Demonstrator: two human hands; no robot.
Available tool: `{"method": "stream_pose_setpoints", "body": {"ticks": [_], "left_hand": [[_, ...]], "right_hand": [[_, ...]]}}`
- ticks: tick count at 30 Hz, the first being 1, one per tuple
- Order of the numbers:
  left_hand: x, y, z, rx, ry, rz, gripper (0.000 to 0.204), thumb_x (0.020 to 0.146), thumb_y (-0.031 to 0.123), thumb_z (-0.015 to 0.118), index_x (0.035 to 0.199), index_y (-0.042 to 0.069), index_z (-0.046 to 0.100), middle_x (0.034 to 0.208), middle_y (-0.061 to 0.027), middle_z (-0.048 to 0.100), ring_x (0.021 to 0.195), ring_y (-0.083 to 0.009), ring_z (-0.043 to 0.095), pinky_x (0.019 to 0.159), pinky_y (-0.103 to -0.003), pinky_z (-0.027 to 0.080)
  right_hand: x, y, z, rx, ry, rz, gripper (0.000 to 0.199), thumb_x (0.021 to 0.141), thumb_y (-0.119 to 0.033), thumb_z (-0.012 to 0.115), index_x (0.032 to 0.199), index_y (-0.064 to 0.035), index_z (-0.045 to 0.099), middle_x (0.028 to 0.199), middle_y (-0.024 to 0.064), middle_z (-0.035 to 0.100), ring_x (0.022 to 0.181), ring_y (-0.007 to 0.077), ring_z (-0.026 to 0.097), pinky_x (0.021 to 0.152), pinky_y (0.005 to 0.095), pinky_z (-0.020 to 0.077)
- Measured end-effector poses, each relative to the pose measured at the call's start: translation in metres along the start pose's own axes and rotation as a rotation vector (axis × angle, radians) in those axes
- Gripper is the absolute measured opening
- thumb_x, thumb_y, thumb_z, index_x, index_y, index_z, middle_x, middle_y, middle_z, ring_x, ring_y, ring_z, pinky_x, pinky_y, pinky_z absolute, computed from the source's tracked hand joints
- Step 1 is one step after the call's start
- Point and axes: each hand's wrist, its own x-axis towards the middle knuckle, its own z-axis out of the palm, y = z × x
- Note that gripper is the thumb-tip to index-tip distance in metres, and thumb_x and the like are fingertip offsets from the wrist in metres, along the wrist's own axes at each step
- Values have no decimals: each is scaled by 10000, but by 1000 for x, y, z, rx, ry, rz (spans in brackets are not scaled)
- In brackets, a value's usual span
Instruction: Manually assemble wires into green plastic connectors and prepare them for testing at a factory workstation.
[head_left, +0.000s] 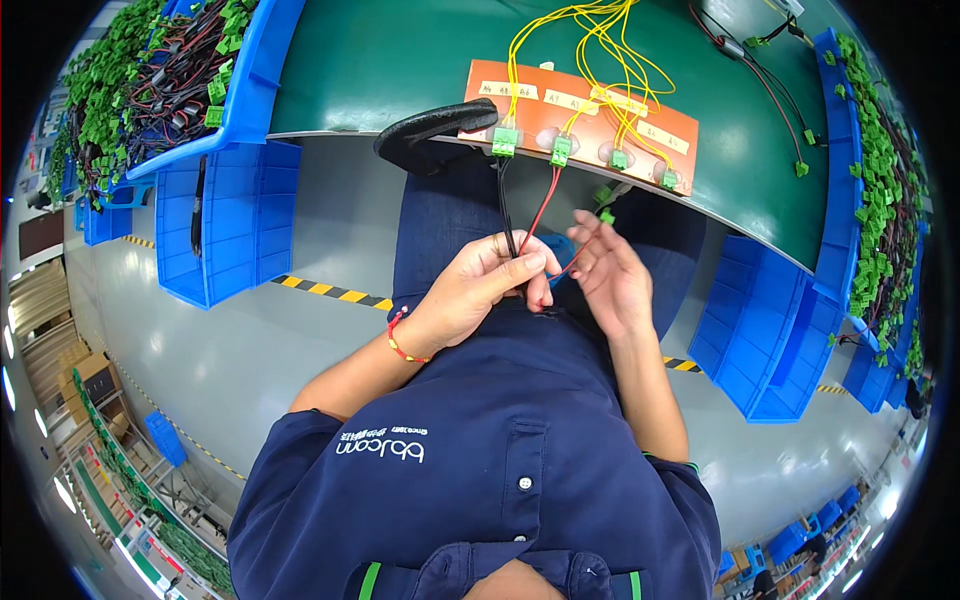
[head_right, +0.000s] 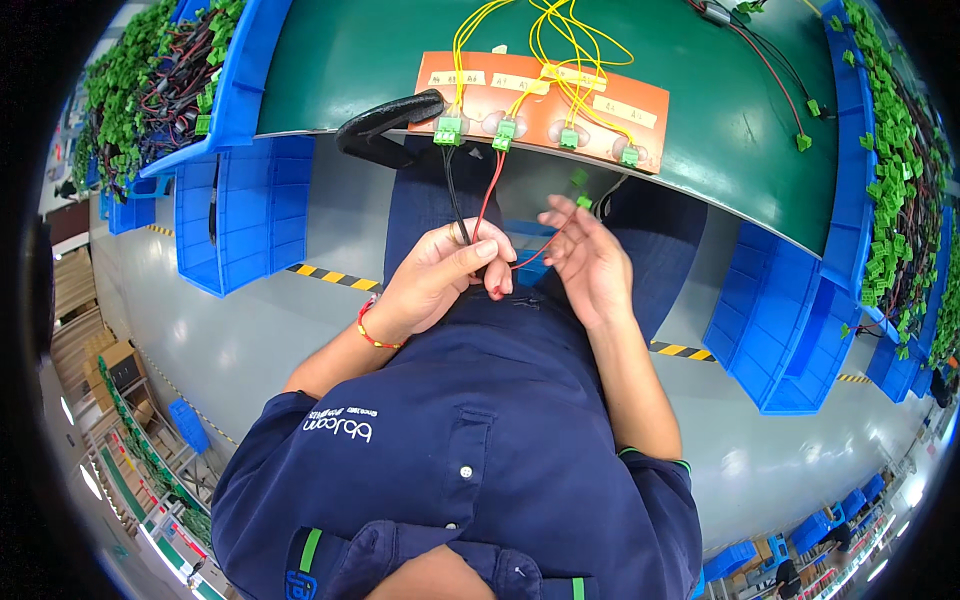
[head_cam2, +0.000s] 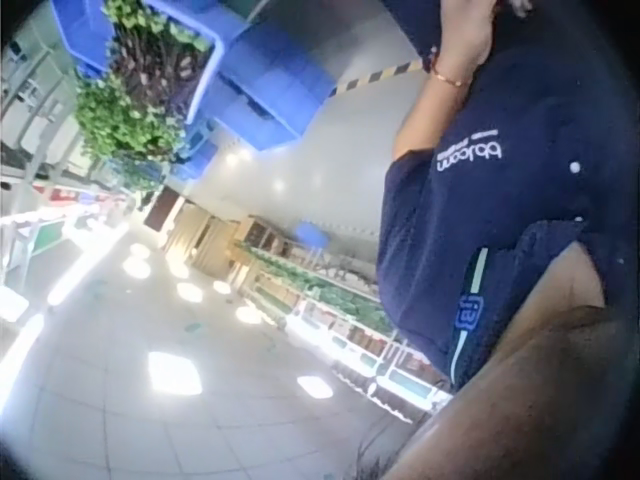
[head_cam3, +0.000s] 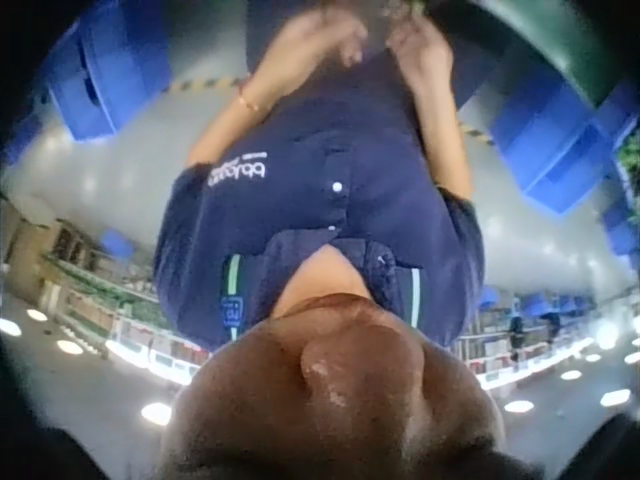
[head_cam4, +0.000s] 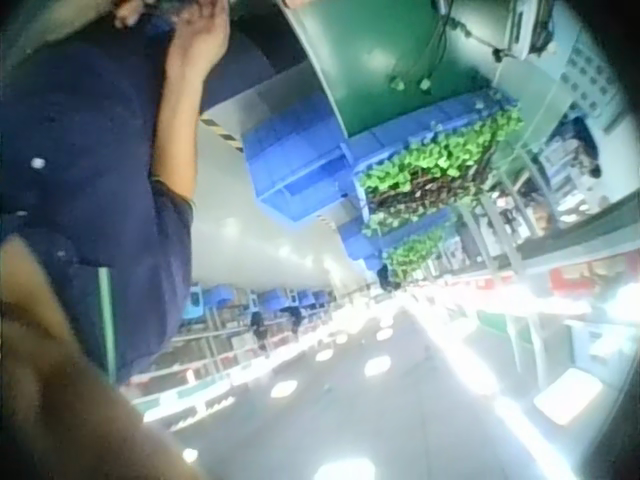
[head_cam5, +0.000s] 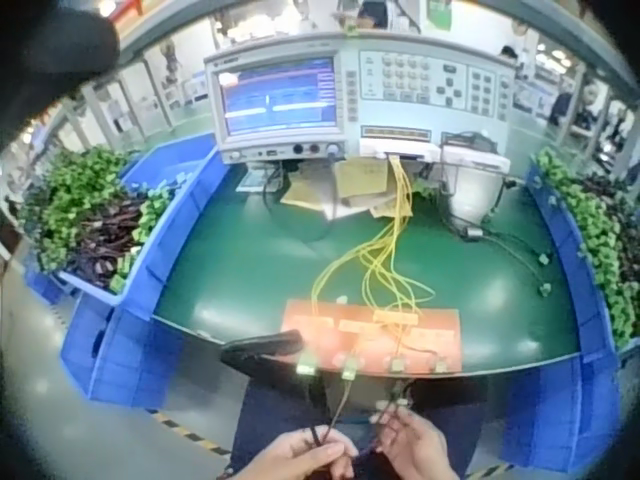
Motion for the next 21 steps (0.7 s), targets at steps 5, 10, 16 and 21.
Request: {"method": "stream_pose_setpoints", "body": {"ticks": [5,10,16,21], "left_hand": [[-2,1,1,22,55,-105,188,982,180,568,1091,28,587,838,-31,598,830,-121,599,711,-268,496],[2,-8,8,595,435,480,548,894,134,677,1355,18,405,1170,-98,491,1072,-162,486,885,-287,424],[-3,19,27,889,326,523,251,864,142,705,1085,26,677,1008,-63,539,944,-157,489,829,-283,411],[2,25,23,457,272,574,172,937,60,614,1075,-19,679,1016,-36,560,854,-84,550,746,-219,444]], "right_hand": [[-21,-18,26,-280,-13,-258,338,1031,-230,444,1193,35,576,978,88,632,711,92,533,692,242,463],[-31,-23,50,-595,-34,-507,246,1017,-149,499,1099,31,646,812,28,600,644,40,509,614,182,420],[-42,-22,75,-826,-274,-442,214,1002,-95,504,1087,49,638,787,46,597,574,57,514,517,208,416],[-33,-27,74,-670,-183,-398,276,1025,-160,472,1059,59,638,780,58,618,563,69,531,528,206,425]]}}
